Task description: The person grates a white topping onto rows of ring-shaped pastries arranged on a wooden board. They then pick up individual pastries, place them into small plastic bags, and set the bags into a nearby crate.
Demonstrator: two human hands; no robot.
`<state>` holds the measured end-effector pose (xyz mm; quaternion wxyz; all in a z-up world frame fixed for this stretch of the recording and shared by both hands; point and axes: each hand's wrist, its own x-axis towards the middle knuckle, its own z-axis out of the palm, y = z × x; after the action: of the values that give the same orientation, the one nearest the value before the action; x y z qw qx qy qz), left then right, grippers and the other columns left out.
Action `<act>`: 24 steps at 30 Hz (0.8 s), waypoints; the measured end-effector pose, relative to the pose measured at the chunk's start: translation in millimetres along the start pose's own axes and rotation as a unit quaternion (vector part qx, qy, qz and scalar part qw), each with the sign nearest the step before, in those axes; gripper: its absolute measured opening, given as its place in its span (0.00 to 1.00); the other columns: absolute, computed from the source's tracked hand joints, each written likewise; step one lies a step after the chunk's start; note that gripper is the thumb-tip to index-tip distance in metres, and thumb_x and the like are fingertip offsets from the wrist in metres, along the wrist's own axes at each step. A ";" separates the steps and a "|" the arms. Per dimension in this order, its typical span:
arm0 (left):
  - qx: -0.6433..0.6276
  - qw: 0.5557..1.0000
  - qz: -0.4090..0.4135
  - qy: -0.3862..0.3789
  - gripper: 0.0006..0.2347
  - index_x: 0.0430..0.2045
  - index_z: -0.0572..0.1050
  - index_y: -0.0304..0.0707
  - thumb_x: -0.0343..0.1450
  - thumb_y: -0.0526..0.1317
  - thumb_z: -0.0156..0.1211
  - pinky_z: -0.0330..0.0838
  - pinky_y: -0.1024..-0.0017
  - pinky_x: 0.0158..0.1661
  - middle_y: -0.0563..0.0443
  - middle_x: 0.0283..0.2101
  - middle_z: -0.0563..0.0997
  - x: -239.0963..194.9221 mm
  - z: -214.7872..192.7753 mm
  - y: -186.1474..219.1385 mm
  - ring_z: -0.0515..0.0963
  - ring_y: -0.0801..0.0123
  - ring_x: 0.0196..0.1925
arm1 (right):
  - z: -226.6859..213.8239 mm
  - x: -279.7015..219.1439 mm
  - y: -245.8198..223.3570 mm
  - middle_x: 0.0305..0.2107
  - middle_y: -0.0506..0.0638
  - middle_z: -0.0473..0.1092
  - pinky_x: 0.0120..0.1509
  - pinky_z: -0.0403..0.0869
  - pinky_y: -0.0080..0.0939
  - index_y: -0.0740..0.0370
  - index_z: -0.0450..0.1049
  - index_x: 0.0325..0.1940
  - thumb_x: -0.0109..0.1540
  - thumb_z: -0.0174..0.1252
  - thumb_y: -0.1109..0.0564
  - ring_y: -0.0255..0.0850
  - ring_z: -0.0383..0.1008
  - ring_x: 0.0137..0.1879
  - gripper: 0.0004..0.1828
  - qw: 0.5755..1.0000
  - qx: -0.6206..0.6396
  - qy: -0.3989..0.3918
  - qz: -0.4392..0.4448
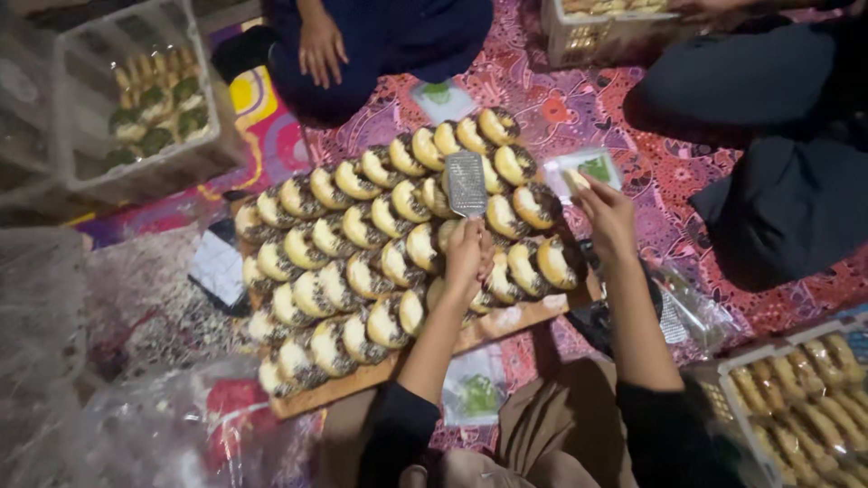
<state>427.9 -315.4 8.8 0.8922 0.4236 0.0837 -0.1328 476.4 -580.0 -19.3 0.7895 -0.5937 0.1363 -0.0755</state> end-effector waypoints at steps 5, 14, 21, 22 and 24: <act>0.088 0.995 -0.025 0.032 0.12 0.28 0.64 0.41 0.81 0.44 0.43 0.48 0.76 0.09 0.58 0.17 0.63 73.1 14.5 -50.0 0.58 0.79 0.10 | 45.6 58.1 -2.4 0.49 0.58 0.77 0.54 0.78 0.37 0.65 0.76 0.62 0.61 0.62 0.64 0.40 0.80 0.47 0.23 0.982 -0.164 -0.057 -0.074; 0.018 0.998 -0.058 0.015 0.09 0.30 0.64 0.45 0.80 0.44 0.43 0.46 0.76 0.08 0.58 0.16 0.62 111.6 18.3 -111.0 0.58 0.77 0.09 | 84.1 52.1 -5.3 0.50 0.63 0.75 0.56 0.75 0.51 0.67 0.78 0.54 0.57 0.62 0.69 0.61 0.76 0.52 0.20 0.797 -0.458 -0.149 -0.364; -0.005 0.997 -0.075 -0.004 0.09 0.31 0.63 0.46 0.80 0.45 0.42 0.46 0.76 0.09 0.58 0.17 0.62 110.6 19.2 -104.9 0.58 0.77 0.09 | 76.2 48.8 2.9 0.48 0.61 0.77 0.55 0.76 0.49 0.65 0.79 0.52 0.56 0.62 0.69 0.58 0.78 0.50 0.19 0.815 -0.427 -0.158 -0.358; 0.010 0.997 -0.081 0.008 0.09 0.30 0.63 0.47 0.80 0.45 0.41 0.45 0.76 0.09 0.59 0.17 0.62 108.8 21.7 -102.2 0.58 0.77 0.09 | 76.6 48.8 5.5 0.47 0.62 0.77 0.54 0.76 0.49 0.65 0.79 0.52 0.54 0.62 0.69 0.58 0.78 0.49 0.21 0.815 -0.429 -0.151 -0.359; 0.078 0.994 -0.075 0.026 0.11 0.29 0.61 0.45 0.81 0.45 0.40 0.45 0.75 0.09 0.60 0.16 0.60 108.6 28.0 -92.9 0.57 0.78 0.09 | 80.6 53.5 9.4 0.45 0.61 0.78 0.53 0.76 0.48 0.64 0.80 0.50 0.57 0.64 0.67 0.57 0.79 0.48 0.17 0.826 -0.419 -0.132 -0.353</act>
<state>503.6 -411.6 -70.2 0.8413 0.4878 0.1283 -0.1946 551.5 -518.5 -14.2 0.3952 -0.8791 -0.1694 -0.2057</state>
